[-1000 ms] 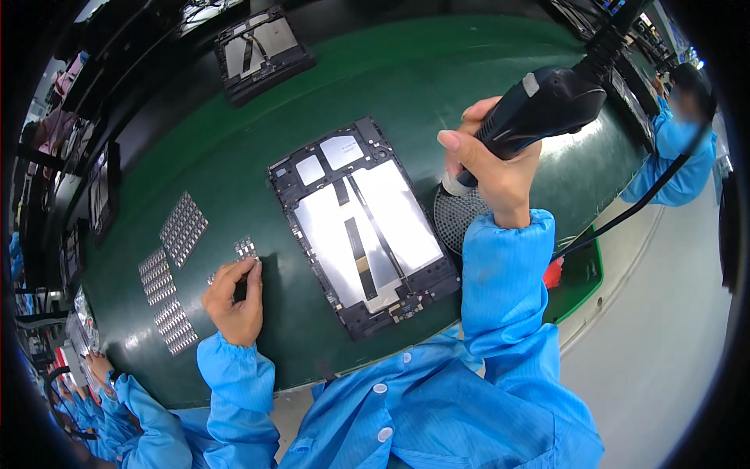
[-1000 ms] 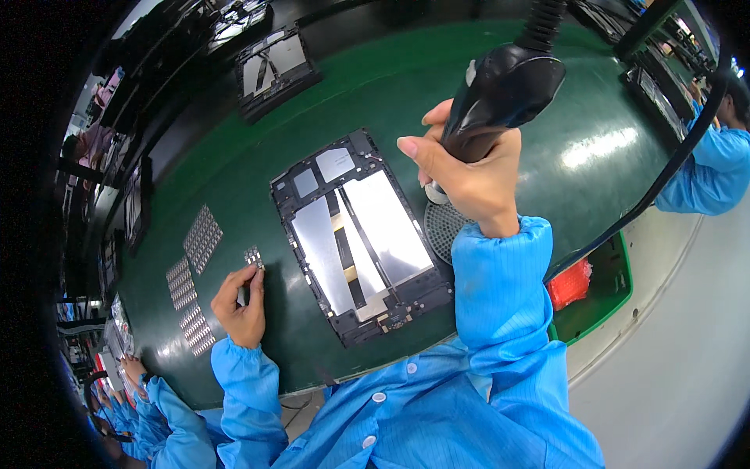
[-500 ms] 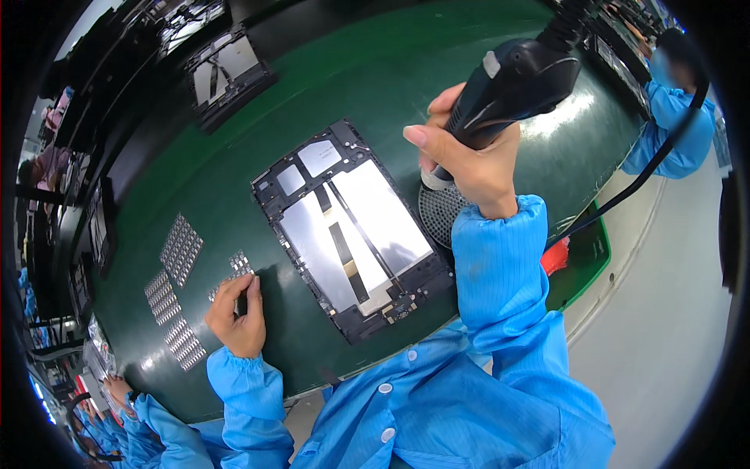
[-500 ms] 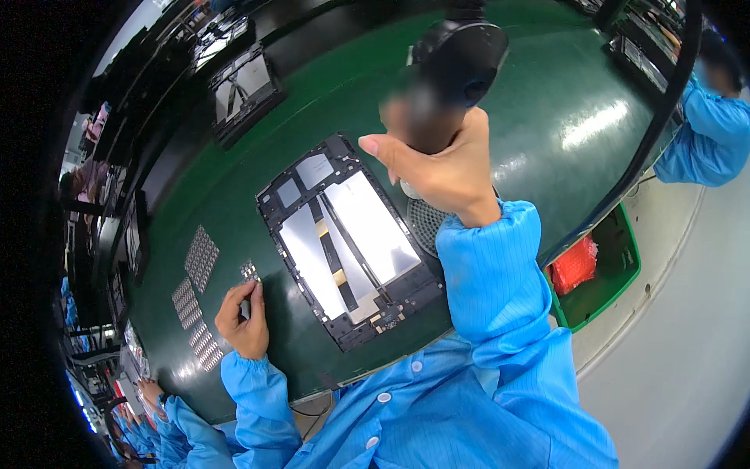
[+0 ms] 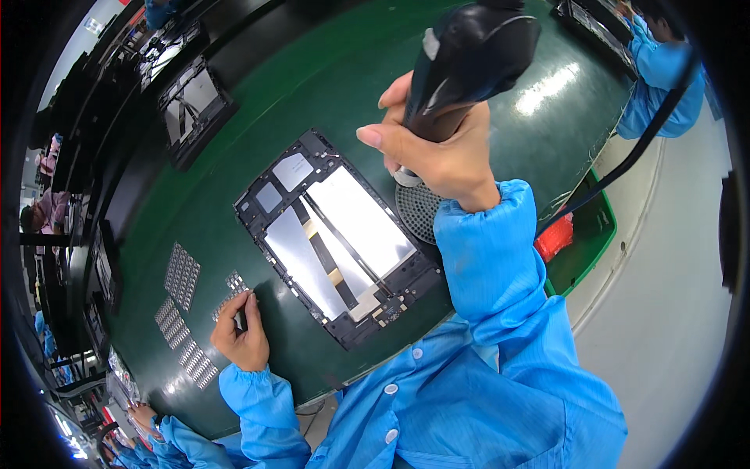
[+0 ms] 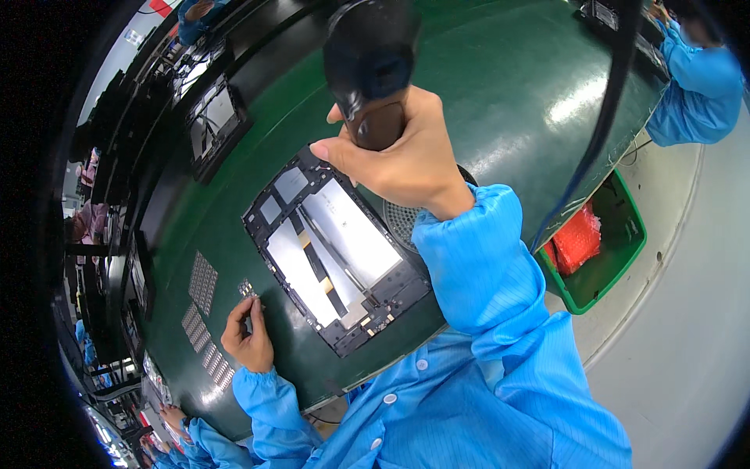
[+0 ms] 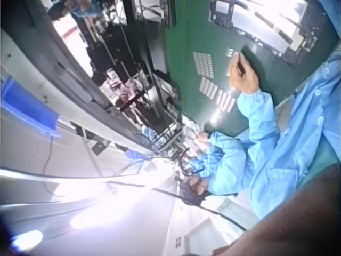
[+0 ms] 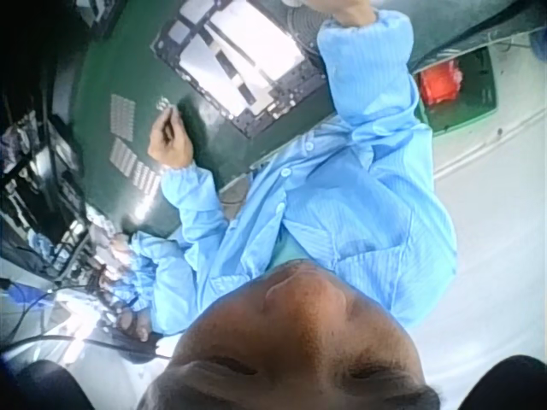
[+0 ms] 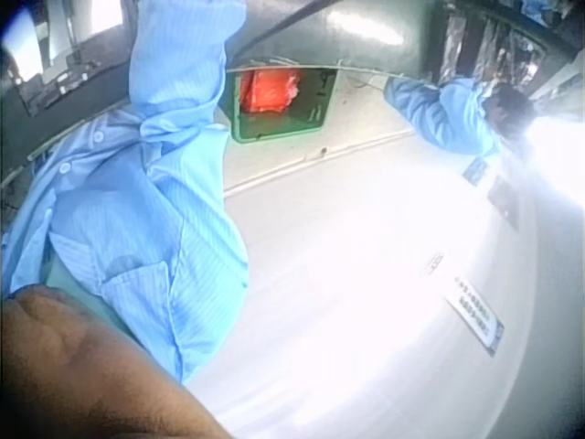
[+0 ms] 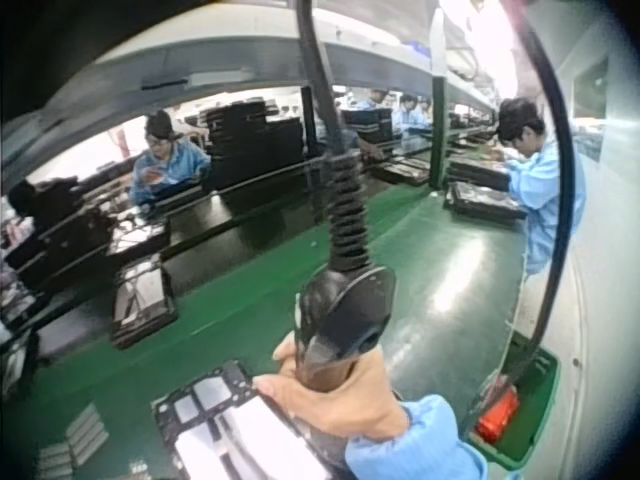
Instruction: Assembling electronic devices on a production line using an electric screwdriver.
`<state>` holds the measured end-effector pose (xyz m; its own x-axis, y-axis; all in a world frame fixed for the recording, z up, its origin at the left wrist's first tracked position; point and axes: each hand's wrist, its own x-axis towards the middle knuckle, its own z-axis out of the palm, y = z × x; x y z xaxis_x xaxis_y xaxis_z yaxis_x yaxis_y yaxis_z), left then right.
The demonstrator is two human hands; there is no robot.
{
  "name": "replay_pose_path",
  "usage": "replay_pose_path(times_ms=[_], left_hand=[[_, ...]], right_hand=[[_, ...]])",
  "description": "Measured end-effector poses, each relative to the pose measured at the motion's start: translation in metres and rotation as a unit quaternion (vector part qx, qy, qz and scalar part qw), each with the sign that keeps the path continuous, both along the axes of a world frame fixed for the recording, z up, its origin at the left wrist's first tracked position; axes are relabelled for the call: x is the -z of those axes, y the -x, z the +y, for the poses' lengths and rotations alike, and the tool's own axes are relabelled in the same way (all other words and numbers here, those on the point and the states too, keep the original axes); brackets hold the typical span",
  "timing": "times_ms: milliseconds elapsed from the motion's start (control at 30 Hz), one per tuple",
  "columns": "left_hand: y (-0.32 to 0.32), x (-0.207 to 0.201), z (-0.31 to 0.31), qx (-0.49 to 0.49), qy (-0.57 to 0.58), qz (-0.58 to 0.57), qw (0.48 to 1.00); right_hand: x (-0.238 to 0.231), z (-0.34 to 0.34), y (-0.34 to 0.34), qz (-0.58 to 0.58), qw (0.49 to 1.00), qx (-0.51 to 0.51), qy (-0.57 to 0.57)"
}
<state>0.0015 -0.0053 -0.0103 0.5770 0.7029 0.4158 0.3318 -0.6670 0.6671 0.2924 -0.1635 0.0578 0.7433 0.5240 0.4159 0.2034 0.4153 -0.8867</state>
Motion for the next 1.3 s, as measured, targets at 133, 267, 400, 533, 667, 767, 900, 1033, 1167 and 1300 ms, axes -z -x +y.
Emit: replay_pose_path(times_ms=[133, 267, 400, 533, 667, 767, 900, 1033, 1167, 1300], left_hand=[[0.000, 0.001, -0.002, 0.002, 0.044, -0.020, 0.999], [0.002, 0.008, 0.001, 0.017, 0.044, -0.042, 0.998], [0.004, 0.007, 0.002, 0.028, 0.057, -0.042, 0.997], [0.003, 0.006, 0.003, 0.046, 0.038, -0.040, 0.997], [0.003, 0.004, 0.004, 0.055, 0.008, -0.026, 0.998], [0.002, 0.003, 0.003, 0.053, -0.001, -0.014, 0.999], [0.001, 0.001, 0.002, 0.052, -0.006, -0.008, 0.999], [0.001, 0.001, 0.002, 0.048, -0.012, 0.003, 0.999], [0.000, 0.000, 0.002, 0.047, -0.014, 0.011, 0.999], [0.000, 0.001, 0.003, 0.049, -0.010, 0.008, 0.999]], right_hand=[[-0.001, -0.004, 0.000, 0.007, 1.000, 0.009, -0.027], [0.002, 0.000, -0.001, 0.006, 1.000, 0.005, -0.022], [0.005, 0.002, 0.000, 0.011, 1.000, 0.000, -0.003], [0.006, 0.003, 0.001, 0.013, 1.000, -0.001, -0.001], [0.007, 0.004, 0.002, -0.006, 1.000, -0.002, -0.004], [0.008, 0.004, 0.001, -0.004, 1.000, 0.000, -0.013], [0.009, 0.004, 0.001, -0.005, 1.000, -0.006, -0.011], [0.010, 0.004, -0.001, -0.029, 0.999, -0.002, -0.014], [0.011, 0.002, -0.004, -0.068, 0.998, -0.003, -0.004], [0.008, 0.002, -0.002, -0.052, 0.999, -0.004, -0.002]])
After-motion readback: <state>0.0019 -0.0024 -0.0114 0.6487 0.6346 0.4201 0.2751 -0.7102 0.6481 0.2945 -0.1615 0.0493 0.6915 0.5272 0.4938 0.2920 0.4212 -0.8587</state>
